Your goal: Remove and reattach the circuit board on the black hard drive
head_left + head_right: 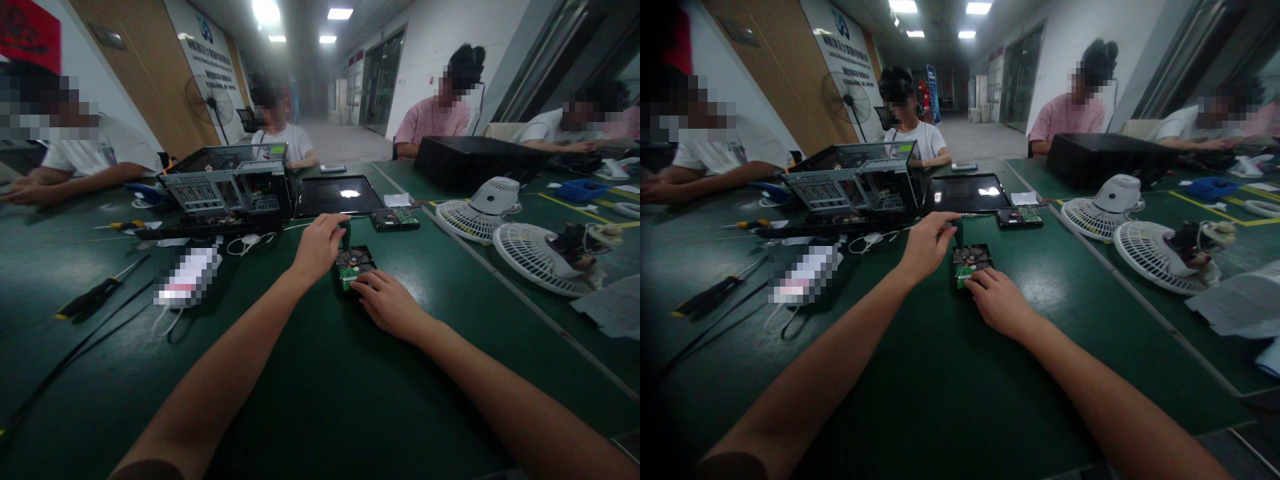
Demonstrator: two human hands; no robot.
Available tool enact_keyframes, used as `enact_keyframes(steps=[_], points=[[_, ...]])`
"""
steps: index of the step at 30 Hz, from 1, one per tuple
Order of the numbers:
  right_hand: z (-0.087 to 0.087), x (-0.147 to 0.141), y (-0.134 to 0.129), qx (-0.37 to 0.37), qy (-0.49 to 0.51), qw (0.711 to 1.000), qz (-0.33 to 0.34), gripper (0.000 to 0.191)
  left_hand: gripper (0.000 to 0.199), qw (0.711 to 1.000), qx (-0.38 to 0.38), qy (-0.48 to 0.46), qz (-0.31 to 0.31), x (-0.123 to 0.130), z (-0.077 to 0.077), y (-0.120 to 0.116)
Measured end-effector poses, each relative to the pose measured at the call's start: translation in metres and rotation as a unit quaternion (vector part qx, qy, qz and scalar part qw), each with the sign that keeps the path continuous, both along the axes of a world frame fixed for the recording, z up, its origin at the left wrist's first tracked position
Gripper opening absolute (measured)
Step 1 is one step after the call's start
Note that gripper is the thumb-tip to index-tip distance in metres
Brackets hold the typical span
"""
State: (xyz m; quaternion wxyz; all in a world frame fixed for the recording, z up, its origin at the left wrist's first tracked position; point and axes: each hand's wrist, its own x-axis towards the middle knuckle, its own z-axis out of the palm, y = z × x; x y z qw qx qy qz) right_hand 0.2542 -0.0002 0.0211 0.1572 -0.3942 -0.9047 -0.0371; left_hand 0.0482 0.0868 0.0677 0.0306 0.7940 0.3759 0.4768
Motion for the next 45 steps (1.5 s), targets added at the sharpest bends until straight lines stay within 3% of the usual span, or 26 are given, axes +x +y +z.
enact_keyframes(steps=[8, 17, 21, 26, 38, 45], points=[[0.0, 0.012, 0.004, -0.061, 0.134, 0.989, 0.015, 0.034, 0.026, 0.999, -0.013, -0.023, 0.028, 0.001, -0.002, -0.002], [-0.013, 0.022, 0.016, -0.035, 0.33, 0.931, -0.151, 0.019, 0.025, 1.0, -0.018, -0.022, -0.007, 0.001, -0.002, -0.001], [-0.023, 0.025, 0.022, -0.083, 0.334, 0.916, -0.206, 0.029, 0.023, 1.0, -0.013, -0.011, -0.007, 0.002, -0.001, -0.001], [-0.032, 0.027, 0.026, -0.088, 0.298, 0.929, -0.199, 0.032, 0.026, 1.0, -0.011, -0.026, -0.011, 0.002, -0.001, -0.002], [-0.026, 0.026, 0.025, -0.101, 0.247, 0.943, -0.199, 0.033, 0.025, 1.0, 0.001, -0.014, 0.01, 0.001, 0.003, -0.007], [-0.027, 0.026, 0.025, -0.102, 0.252, 0.943, -0.191, 0.034, 0.019, 0.998, 0.021, -0.049, -0.029, 0.005, -0.003, -0.008]])
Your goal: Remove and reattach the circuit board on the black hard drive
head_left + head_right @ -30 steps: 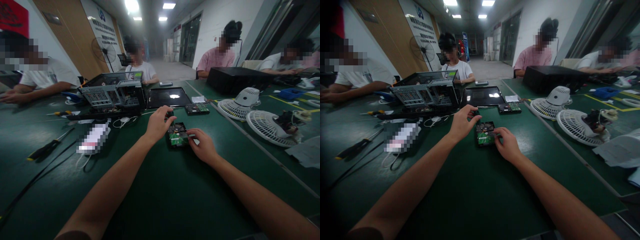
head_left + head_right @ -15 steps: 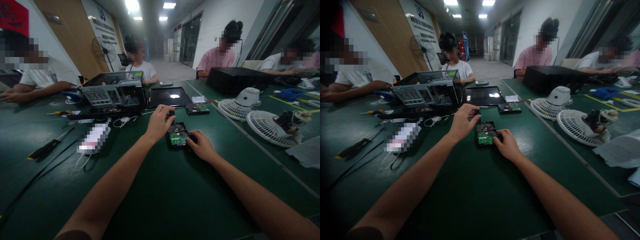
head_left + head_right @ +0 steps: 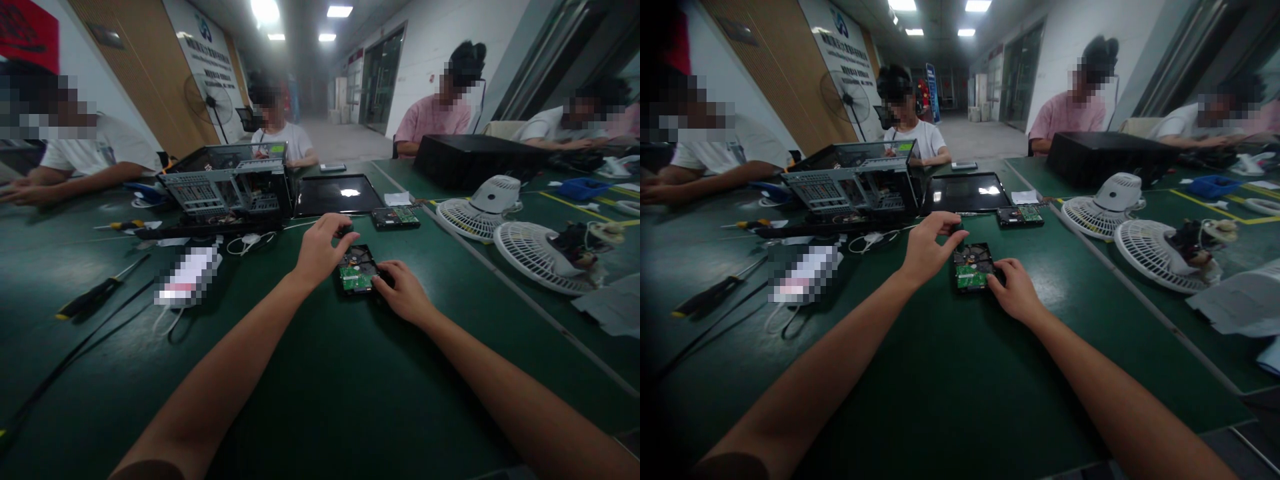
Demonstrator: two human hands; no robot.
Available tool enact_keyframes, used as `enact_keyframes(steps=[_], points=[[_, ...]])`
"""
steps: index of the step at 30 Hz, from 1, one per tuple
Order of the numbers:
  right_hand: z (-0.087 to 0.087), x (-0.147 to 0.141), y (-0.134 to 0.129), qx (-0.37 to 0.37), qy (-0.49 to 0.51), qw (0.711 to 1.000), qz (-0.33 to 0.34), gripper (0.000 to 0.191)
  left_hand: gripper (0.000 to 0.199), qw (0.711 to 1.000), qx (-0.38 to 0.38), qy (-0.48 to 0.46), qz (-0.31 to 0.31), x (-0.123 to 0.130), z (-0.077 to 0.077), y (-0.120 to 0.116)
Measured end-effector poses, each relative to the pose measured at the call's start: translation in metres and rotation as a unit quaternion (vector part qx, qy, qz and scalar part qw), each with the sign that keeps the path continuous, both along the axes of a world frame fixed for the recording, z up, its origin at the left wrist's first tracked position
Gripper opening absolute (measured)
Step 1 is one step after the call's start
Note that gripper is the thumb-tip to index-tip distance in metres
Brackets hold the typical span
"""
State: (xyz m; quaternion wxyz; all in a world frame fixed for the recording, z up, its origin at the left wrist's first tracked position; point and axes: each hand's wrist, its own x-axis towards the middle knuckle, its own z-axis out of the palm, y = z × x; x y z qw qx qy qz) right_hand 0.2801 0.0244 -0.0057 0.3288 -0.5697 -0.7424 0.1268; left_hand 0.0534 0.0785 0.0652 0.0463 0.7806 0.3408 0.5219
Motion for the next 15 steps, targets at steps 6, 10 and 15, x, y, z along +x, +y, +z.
enact_keyframes(steps=[6, 10, 15], points=[[-0.0006, -0.0013, 0.0008, -0.007, -0.001, 1.0, -0.012, 0.035, 0.019, 1.0, -0.004, 0.011, 0.016, -0.0021, 0.0, 0.004], [-0.0003, -0.0017, 0.0002, -0.017, -0.002, 1.0, -0.013, 0.037, 0.023, 1.0, -0.014, 0.007, 0.026, -0.0018, 0.0002, 0.0038], [-0.0002, -0.0012, -0.0001, -0.016, 0.0, 1.0, -0.008, 0.037, 0.02, 0.999, -0.015, 0.002, 0.045, -0.0031, -0.001, 0.004]])
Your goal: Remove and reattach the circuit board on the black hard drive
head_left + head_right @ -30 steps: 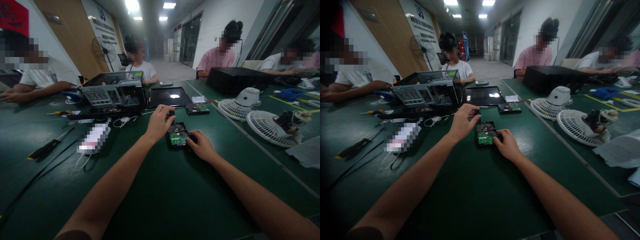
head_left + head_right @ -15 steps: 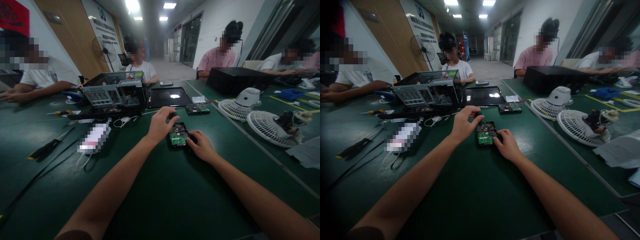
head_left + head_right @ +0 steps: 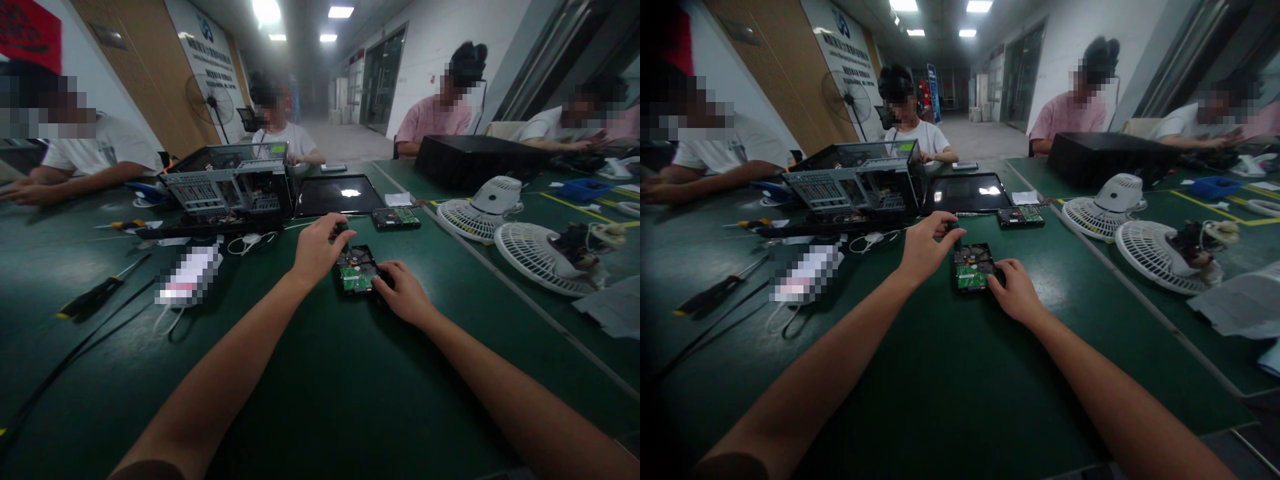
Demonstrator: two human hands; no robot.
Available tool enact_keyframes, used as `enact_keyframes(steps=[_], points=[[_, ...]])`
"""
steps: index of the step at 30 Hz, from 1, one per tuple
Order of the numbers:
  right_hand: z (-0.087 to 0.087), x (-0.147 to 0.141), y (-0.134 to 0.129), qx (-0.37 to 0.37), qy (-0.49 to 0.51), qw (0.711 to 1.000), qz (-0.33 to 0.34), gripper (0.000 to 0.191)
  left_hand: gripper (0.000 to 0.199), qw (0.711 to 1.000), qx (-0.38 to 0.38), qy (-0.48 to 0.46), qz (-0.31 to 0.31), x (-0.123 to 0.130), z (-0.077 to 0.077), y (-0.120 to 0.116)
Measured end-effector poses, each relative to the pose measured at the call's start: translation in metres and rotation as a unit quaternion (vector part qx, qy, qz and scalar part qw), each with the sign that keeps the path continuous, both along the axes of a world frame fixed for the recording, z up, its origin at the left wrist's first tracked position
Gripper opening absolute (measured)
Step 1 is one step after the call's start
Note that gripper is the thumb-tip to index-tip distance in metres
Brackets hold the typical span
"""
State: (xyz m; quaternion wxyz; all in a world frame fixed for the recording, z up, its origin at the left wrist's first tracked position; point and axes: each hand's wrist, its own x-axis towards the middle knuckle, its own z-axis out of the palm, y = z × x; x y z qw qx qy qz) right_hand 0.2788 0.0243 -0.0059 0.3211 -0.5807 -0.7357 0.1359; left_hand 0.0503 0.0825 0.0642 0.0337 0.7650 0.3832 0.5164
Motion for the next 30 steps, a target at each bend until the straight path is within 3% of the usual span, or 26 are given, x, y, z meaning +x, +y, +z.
enact_keyframes(steps=[8, 13, 23, 30], points=[[0.0034, -0.0018, -0.0014, -0.005, -0.007, 1.0, -0.001, 0.037, 0.022, 0.999, 0.046, 0.028, 0.004, -0.0013, 0.001, 0.0016], [0.0035, -0.0018, -0.0014, -0.002, -0.009, 1.0, 0.0, 0.037, 0.026, 0.999, 0.035, 0.037, -0.017, 0.0003, 0.0003, 0.0005], [0.0014, -0.0017, -0.0003, -0.012, -0.01, 1.0, -0.003, 0.038, 0.038, 1.0, 0.012, -0.018, 0.022, 0.0036, -0.0051, -0.0002], [0.002, -0.0017, -0.0005, -0.004, -0.014, 1.0, -0.006, 0.037, 0.028, 0.999, -0.028, -0.036, -0.019, 0.0017, -0.0041, 0.0034]])
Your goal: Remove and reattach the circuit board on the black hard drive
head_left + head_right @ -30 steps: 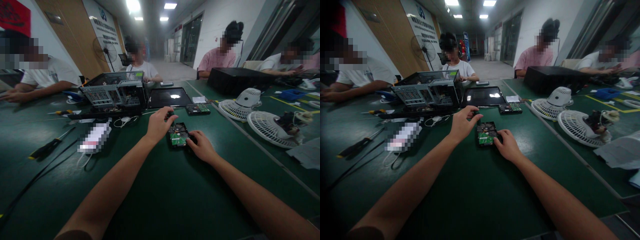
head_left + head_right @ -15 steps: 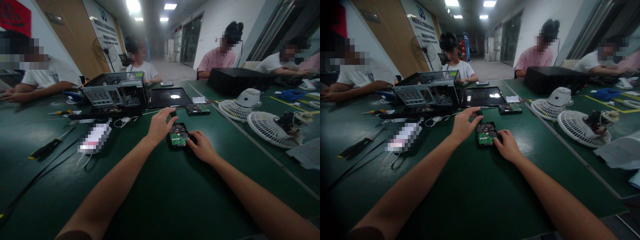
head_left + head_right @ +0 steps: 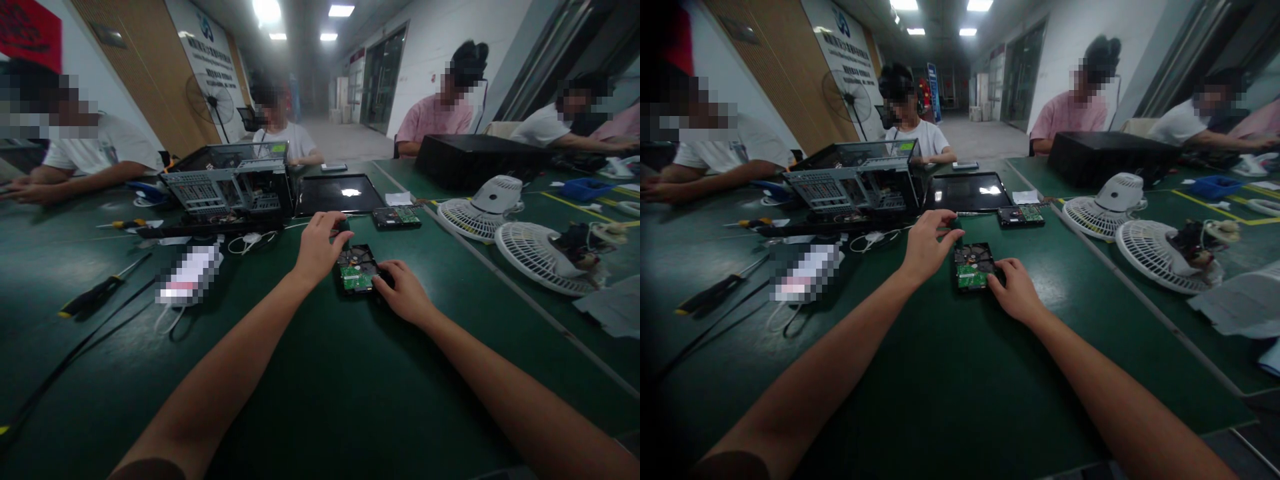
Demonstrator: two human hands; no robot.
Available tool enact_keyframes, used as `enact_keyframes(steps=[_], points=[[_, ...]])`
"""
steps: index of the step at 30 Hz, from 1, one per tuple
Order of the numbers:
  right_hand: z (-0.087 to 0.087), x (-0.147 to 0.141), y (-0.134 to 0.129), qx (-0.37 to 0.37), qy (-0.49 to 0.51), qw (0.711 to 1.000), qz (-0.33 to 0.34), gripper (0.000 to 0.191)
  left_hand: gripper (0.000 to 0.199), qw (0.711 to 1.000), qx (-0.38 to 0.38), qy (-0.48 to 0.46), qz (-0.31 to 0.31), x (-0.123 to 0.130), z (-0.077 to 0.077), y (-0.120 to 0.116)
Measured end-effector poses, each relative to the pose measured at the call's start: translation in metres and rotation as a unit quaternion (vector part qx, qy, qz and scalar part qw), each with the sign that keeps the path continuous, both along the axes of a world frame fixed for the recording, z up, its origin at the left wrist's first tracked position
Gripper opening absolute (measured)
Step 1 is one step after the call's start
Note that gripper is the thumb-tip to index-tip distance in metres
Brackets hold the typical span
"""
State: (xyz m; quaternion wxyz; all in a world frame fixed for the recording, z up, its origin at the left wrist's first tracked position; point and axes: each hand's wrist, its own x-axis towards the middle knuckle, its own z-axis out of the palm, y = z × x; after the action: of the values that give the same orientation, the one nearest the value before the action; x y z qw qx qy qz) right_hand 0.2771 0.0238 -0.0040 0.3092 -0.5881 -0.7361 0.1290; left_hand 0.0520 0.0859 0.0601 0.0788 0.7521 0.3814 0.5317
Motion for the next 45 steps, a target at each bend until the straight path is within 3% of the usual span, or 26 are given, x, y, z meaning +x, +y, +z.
enact_keyframes(steps=[5, 19, 25, 36, 45], points=[[-0.001, 0.001, 0.0, 0.004, -0.001, 1.0, 0.004, 0.038, 0.031, 0.999, -0.032, 0.003, -0.028, 0.001, 0.0, 0.0], [-0.001, 0.001, 0.0, 0.008, 0.003, 1.0, 0.009, 0.036, 0.02, 0.998, 0.044, 0.045, 0.011, 0.001, 0.006, -0.005], [-0.001, 0.001, 0.0, 0.004, -0.002, 1.0, 0.008, 0.038, 0.028, 0.996, 0.063, 0.067, -0.018, 0.002, 0.005, -0.003], [-0.002, 0.002, 0.0, 0.005, -0.003, 1.0, 0.007, 0.036, 0.033, 0.998, 0.052, -0.017, 0.004, 0.009, -0.008, -0.01], [-0.001, 0.001, 0.0, 0.009, -0.007, 1.0, 0.008, 0.037, 0.029, 0.998, 0.044, 0.046, 0.014, 0.006, 0.003, -0.01]])
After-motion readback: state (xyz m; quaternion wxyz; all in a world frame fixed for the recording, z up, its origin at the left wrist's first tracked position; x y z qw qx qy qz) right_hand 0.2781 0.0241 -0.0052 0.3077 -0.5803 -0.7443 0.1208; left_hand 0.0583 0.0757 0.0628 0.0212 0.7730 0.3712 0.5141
